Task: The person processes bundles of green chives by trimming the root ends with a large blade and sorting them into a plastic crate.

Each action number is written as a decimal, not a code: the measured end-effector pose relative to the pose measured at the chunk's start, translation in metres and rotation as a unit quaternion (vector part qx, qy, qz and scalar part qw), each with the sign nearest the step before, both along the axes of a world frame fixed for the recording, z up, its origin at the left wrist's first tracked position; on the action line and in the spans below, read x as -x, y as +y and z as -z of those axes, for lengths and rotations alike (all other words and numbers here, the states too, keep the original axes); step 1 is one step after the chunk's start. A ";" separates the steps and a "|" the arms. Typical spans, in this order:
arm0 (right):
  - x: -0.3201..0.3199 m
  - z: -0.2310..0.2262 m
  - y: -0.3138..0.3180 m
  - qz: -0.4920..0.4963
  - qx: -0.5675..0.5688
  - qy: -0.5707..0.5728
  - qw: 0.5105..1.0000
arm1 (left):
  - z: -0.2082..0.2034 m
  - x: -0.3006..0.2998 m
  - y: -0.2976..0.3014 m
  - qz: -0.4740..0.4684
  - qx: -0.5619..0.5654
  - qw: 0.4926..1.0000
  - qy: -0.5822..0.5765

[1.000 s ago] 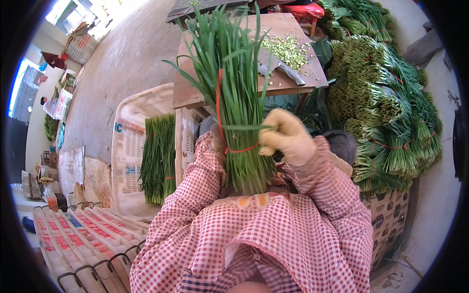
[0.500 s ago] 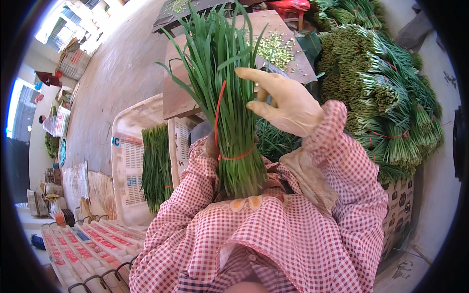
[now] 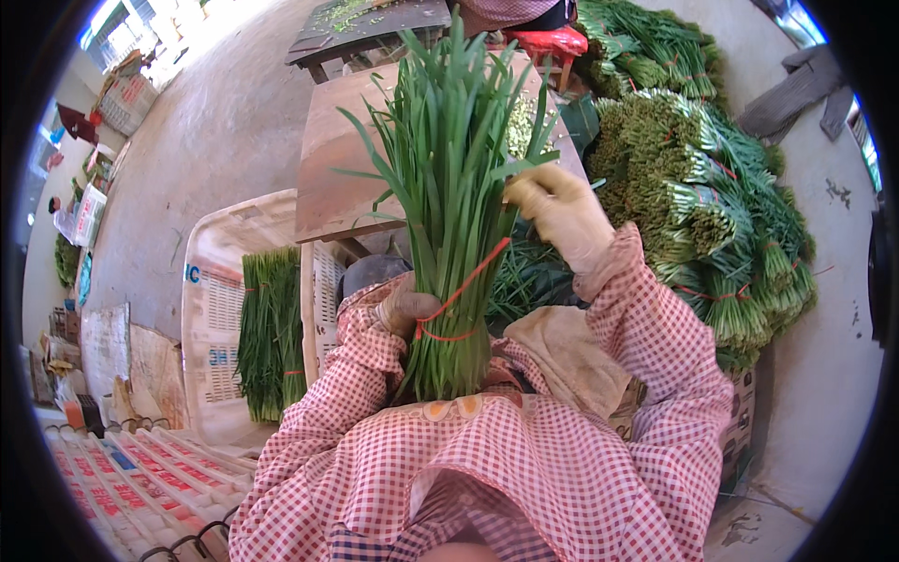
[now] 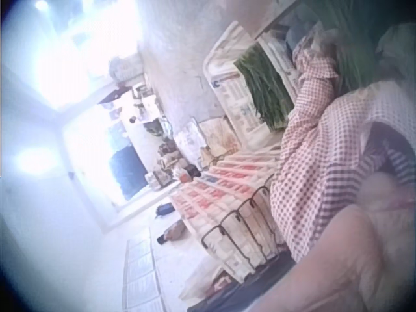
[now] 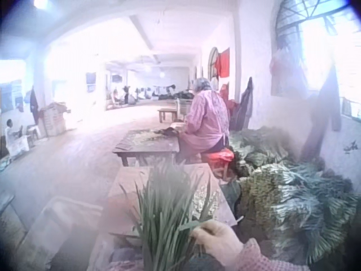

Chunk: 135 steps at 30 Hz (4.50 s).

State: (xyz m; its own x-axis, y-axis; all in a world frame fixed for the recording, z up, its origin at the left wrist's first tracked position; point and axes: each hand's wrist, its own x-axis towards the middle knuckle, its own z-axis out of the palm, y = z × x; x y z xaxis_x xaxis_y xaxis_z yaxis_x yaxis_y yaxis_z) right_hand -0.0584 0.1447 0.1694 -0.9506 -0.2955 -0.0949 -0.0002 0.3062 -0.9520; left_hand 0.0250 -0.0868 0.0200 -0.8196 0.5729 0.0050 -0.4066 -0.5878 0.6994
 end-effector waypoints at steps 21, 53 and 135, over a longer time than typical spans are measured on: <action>0.050 -0.029 -0.010 0.011 -0.041 0.303 0.952 | -0.032 -0.007 0.019 -0.026 0.076 0.997 -0.014; -0.024 0.073 -0.040 0.006 0.321 -0.054 0.946 | -0.084 0.021 0.030 -0.296 0.093 0.949 -0.060; -0.092 0.094 0.150 0.265 0.183 -0.005 0.947 | -0.036 -0.057 -0.048 0.028 0.269 0.935 -0.230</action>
State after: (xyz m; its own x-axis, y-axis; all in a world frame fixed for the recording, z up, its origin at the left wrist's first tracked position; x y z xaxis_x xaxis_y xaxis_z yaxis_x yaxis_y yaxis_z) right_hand 0.0337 0.2952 0.0754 -0.9740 0.2086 -0.0878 0.0702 -0.0901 -0.9935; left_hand 0.0823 -0.1348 0.0556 -0.6328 0.4325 -0.6423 -0.7569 -0.1706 0.6308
